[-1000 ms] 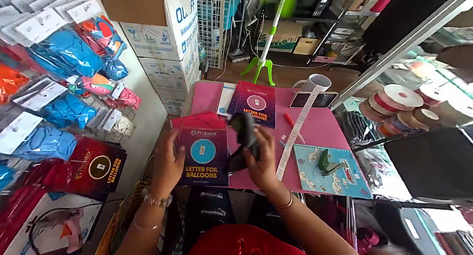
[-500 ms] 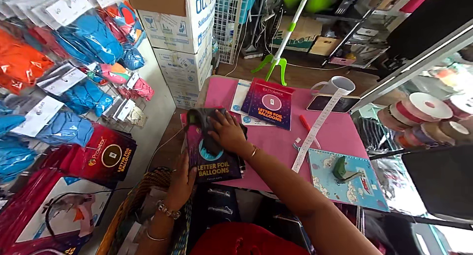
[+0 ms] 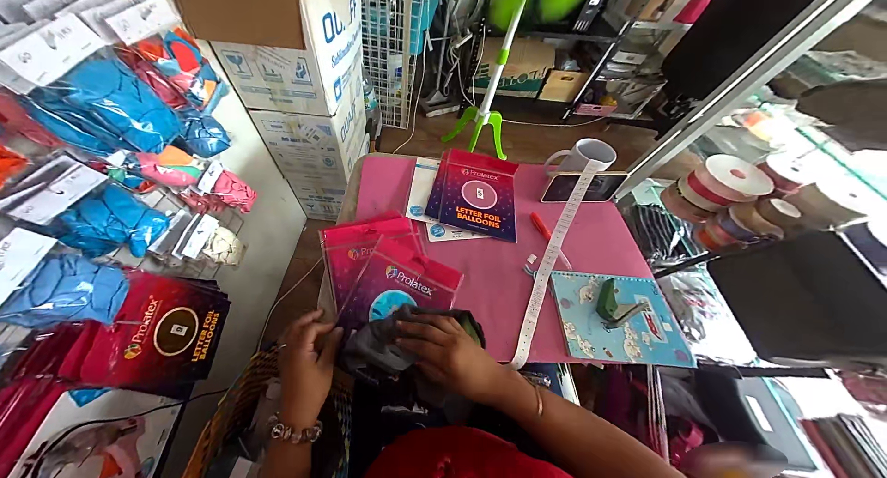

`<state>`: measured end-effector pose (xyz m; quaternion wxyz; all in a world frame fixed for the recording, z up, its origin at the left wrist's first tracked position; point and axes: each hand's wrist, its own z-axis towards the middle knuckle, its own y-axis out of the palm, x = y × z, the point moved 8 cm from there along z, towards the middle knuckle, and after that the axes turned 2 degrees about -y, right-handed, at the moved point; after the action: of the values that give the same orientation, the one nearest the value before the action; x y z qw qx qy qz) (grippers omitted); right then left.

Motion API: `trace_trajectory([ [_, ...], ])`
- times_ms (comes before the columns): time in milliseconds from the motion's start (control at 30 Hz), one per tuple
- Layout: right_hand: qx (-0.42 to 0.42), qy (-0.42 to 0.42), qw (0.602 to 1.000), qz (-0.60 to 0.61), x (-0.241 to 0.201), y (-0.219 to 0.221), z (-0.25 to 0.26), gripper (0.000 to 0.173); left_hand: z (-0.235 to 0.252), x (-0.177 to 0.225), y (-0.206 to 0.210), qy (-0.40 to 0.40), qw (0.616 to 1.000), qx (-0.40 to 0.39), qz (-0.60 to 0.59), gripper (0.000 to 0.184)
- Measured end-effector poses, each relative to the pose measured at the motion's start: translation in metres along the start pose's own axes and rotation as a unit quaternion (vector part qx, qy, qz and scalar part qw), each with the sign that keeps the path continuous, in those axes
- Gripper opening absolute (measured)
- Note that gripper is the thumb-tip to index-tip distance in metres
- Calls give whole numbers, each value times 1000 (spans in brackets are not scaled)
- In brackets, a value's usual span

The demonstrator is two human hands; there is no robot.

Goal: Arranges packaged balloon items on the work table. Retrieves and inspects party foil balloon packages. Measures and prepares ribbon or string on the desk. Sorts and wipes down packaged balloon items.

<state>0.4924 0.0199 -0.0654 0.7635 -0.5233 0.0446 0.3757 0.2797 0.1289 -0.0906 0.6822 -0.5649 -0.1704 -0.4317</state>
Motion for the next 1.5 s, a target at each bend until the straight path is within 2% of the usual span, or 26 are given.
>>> trace_trajectory([
  [100, 92, 74, 991, 60, 14, -43, -23, 31, 6, 16, -12, -13, 999, 19, 31, 26],
  [200, 207, 129, 967, 67, 27, -88, -46, 31, 17, 38, -30, -13, 996, 52, 72, 28],
  [367, 332, 150, 930, 55, 38, -137, -75, 30, 58, 74, -35, -1, 999, 31, -22, 29],
  [467, 344, 151, 924, 67, 43, -142, -77, 31, 96, 92, -5, -23, 996, -7, -86, 29],
  [600, 327, 142, 931, 79, 40, -130, -74, 32, 140, 120, 63, -86, 978, -103, -159, 34],
  [700, 321, 129, 935, 81, 36, -124, -77, 33, 158, 142, 117, -117, 957, -164, -210, 40],
  [767, 323, 136, 933, 86, 36, -124, -82, 33, 163, 148, 140, -118, 953, -190, -202, 47],
  [867, 333, 150, 926, 95, 37, -130, -87, 33, 156, 156, 130, -41, 974, -188, -123, 55],
  [967, 337, 156, 923, 99, 36, -137, -79, 32, 128, 139, 80, 24, 989, -137, -40, 55],
  [1067, 298, 162, 938, 73, 32, -131, -46, 32, 79, 95, 23, 17, 998, -36, 46, 57],
  [1167, 197, 164, 966, 24, 21, -94, 5, 40, 23, 47, 8, -63, 993, -40, 96, 67],
  [1200, 146, 158, 977, 7, 16, -74, 22, 44, 8, 36, 14, -74, 989, -58, 111, 67],
  [1267, -17, 150, 988, -20, 6, -24, 49, 51, -11, 28, 28, -43, 988, -56, 139, 63],
  [1333, -192, 144, 970, -40, 4, 24, 64, 57, -17, 28, 35, -26, 988, -38, 144, 60],
  [1367, -222, 131, 964, -58, 6, 38, 71, 60, -18, 28, 36, -22, 989, -31, 143, 59],
  [1433, -193, 113, 970, -96, 22, 45, 92, 62, -16, 26, 37, -11, 990, -12, 140, 60],
  [1500, -176, 134, 968, -117, 48, 42, 116, 62, -16, 24, 38, -11, 991, -12, 131, 62],
])
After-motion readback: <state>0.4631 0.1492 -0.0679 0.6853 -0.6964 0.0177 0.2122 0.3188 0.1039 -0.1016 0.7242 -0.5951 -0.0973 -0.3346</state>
